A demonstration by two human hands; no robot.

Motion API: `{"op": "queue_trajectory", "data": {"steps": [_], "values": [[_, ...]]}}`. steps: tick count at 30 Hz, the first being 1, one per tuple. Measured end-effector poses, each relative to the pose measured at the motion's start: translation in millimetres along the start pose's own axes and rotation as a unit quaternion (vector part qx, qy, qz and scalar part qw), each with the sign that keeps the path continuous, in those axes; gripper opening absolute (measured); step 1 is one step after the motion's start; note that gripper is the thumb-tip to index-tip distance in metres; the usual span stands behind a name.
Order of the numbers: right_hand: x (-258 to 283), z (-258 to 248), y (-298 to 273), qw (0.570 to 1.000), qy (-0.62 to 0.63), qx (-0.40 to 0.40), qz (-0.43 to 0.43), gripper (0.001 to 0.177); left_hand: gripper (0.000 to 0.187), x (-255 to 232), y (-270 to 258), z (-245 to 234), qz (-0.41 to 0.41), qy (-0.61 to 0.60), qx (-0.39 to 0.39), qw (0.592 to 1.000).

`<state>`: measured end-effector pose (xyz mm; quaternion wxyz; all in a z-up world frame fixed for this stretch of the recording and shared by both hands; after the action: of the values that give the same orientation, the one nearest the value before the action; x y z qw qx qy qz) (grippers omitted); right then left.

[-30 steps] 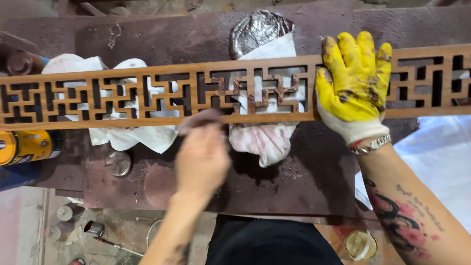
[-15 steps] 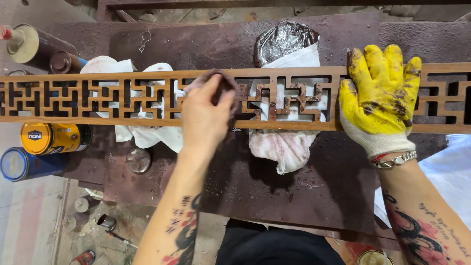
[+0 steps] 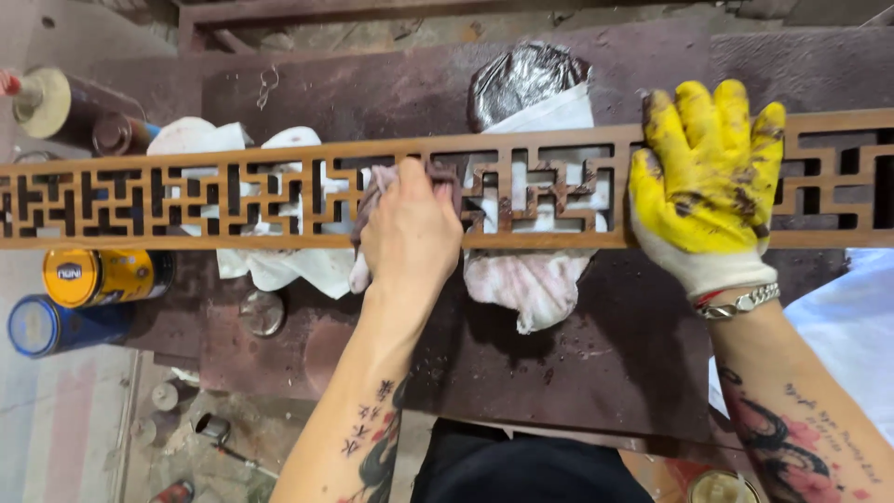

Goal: Applying stain or protective oil to a decorative wooden lattice piece using a cloth rag.

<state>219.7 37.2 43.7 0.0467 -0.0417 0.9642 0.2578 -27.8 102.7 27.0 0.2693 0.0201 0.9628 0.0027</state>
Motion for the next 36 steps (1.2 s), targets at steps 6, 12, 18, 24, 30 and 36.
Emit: {"op": "queue_trajectory", "data": {"steps": [6, 12, 18, 24, 30, 36], "values": [[0, -2, -2, 1.0, 0.016, -0.002, 0.01, 0.051, 0.02, -1, 14, 4, 0.008, -0.018, -0.012, 1.0], [-2, 0, -2, 0.999, 0.027, 0.002, 0.031, 0.051, 0.023, 5, 9, 6, 0.01, -0.046, -0.013, 0.999], [-1, 0, -1, 0.999, 0.025, 0.019, 0.015, 0.053, 0.033, 2, -2, 5, 0.039, -0.013, -0.106, 0.994], [-3, 1, 1, 0.999, 0.025, 0.017, 0.022, 0.051, 0.096, 12, 28, 22, -0.01, 0.038, -0.106, 0.994], [-2, 1, 0, 0.999, 0.034, 0.007, 0.029, 0.051, 0.102, 19, 4, 19, -0.046, 0.012, -0.027, 0.998], [0, -3, -1, 1.0, 0.025, 0.003, 0.011, 0.052, 0.105, 19, 27, 24, -0.072, 0.006, -0.026, 0.997]]}}
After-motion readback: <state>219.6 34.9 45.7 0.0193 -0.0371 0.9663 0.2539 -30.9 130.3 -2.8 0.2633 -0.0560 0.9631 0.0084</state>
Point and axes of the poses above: each hand's wrist, its own y-axis towards the middle knuckle, its own z-axis out of the palm, x = y × z, the point moved 6 cm from there along y, towards the middle knuckle, and after that the axes turned 11 degrees about -y, right-handed, at the moved point
